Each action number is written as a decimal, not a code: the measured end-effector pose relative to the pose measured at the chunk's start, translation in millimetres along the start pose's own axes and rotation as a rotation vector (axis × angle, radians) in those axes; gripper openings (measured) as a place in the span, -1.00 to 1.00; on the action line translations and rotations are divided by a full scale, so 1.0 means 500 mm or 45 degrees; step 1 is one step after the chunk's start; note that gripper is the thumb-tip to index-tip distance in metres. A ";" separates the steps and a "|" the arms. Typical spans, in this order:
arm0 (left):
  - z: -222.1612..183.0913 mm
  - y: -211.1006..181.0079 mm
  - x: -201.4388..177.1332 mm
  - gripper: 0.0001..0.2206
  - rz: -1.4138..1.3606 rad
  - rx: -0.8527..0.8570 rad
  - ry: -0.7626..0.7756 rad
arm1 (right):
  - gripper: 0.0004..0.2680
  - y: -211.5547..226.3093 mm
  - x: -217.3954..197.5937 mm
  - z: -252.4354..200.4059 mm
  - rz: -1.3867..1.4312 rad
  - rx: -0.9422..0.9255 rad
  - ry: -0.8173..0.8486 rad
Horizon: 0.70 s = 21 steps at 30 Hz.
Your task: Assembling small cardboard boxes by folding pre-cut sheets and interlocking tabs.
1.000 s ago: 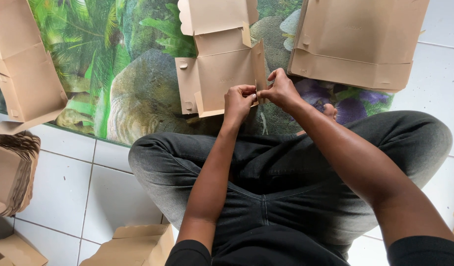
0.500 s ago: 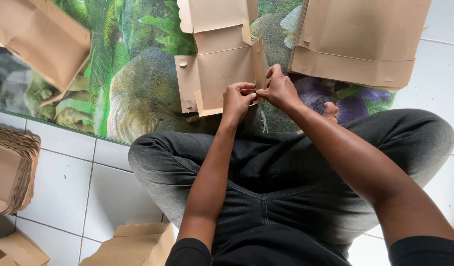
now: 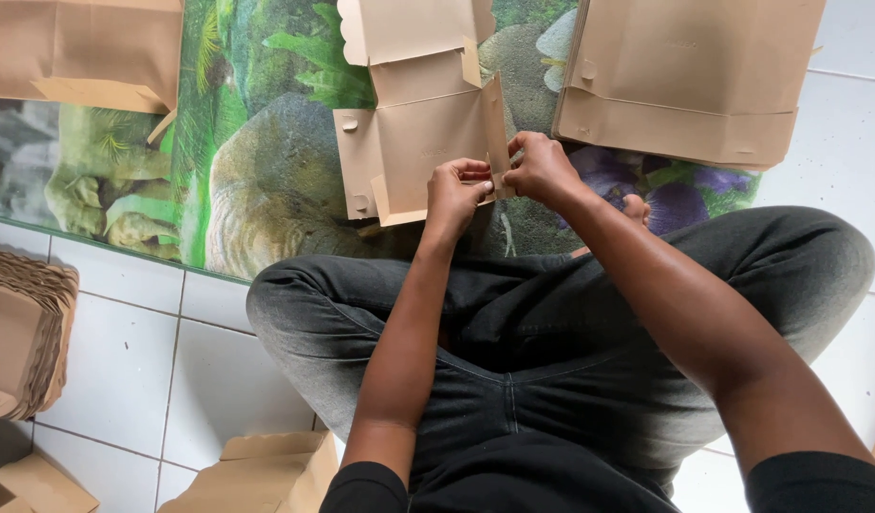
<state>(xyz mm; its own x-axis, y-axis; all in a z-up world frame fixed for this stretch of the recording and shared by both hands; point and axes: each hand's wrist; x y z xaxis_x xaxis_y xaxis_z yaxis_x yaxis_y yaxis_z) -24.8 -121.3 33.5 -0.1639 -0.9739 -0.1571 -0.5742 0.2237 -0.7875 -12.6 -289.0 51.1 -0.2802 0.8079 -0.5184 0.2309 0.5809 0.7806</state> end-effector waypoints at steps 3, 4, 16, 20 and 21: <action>-0.004 -0.001 0.004 -0.75 -0.002 0.001 -0.003 | -0.75 -0.012 0.009 0.003 0.064 0.017 -0.027; 0.000 0.003 0.005 -0.75 -0.005 0.002 -0.006 | -0.75 -0.006 0.007 -0.001 0.062 0.014 -0.025; 0.012 0.017 0.006 -0.71 0.040 -0.009 0.019 | -0.79 -0.014 0.025 0.004 0.314 0.069 -0.090; 0.023 0.028 0.014 -0.69 0.091 -0.021 0.021 | -0.77 0.011 0.025 -0.009 0.361 0.043 -0.058; 0.027 0.033 0.017 -0.68 0.105 -0.023 0.031 | -0.76 0.031 0.022 -0.019 0.383 0.053 -0.050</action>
Point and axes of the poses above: each hand's wrist, its own z-axis towards the middle knuckle, its own x-axis out of the palm, y = z × x, and after that the axes turned 10 degrees about -x, right-handed
